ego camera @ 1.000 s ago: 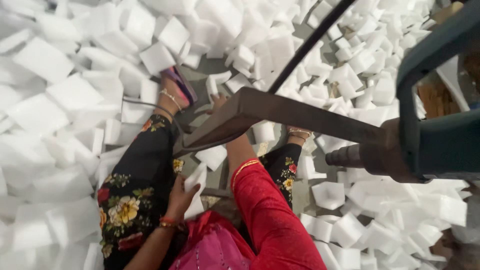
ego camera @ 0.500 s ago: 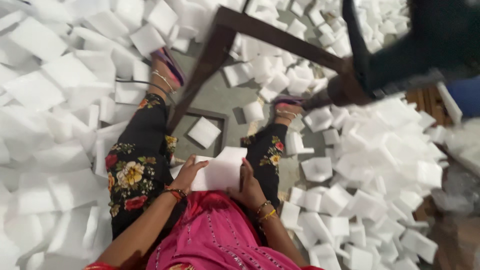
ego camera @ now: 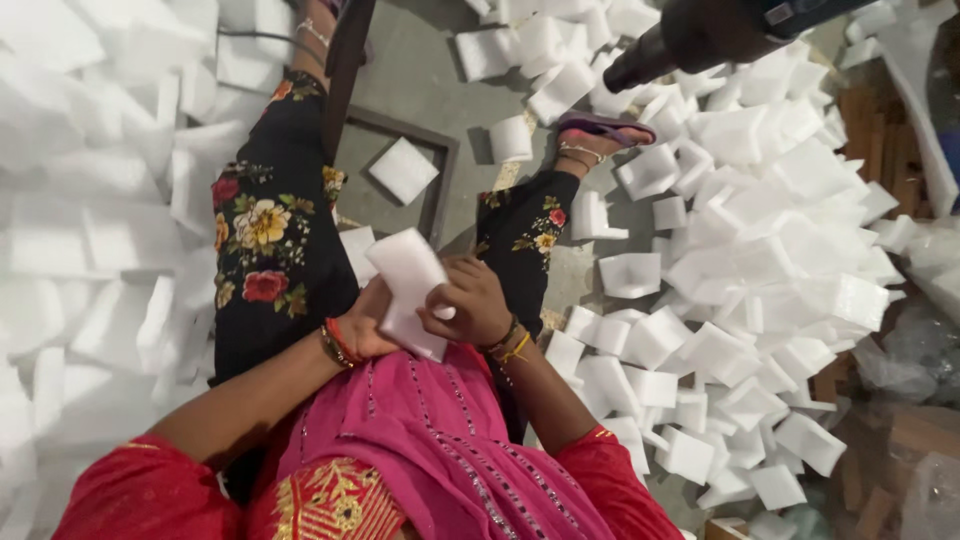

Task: The person sits on the floor and repeatedly uses a manual guillotine-style cutter to slice white foam blocks into smaller pieces. They pick up foam blocks from a pile, position them under the cutter, press down the lever to cut, and then place the cut pieces aside.

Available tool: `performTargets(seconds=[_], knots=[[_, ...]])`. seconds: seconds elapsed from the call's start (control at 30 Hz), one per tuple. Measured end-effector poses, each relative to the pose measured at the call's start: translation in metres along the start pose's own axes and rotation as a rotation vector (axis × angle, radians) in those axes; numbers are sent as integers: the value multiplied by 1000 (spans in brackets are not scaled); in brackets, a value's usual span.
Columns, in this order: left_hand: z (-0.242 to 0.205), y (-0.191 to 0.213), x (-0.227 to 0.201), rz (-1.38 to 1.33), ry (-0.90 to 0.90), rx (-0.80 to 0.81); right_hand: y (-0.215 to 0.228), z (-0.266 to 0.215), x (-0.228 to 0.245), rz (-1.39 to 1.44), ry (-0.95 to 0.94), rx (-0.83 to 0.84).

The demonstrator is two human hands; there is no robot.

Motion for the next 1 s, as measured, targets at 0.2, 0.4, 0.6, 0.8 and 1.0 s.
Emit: performTargets(seconds=[0.2, 0.4, 0.6, 0.8, 1.0], knots=[[-5, -49, -8, -93, -15, 130, 9, -3, -7, -115, -196, -74], [-24, -59, -65, 486, -718, -118, 21, -36, -17, 168, -607, -301], [-51, -88, -50, 151, -196, 132, 12, -48, -5, 48, -383, -242], [-62, -93, -58, 466, -191, -56, 4, -48, -27, -76, -428, 18], [-50, -121, -65, 626, -766, -31, 15, -41, -13, 414, -687, -382]])
Point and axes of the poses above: each hand's wrist, its own z-axis towards the middle knuckle, its own y-axis out of the back of the hand, x = y × z, the point moved 8 cm from there along z, towards the middle knuckle, and after that the axes turned 8 degrees about -x, right-handed, at the moved point
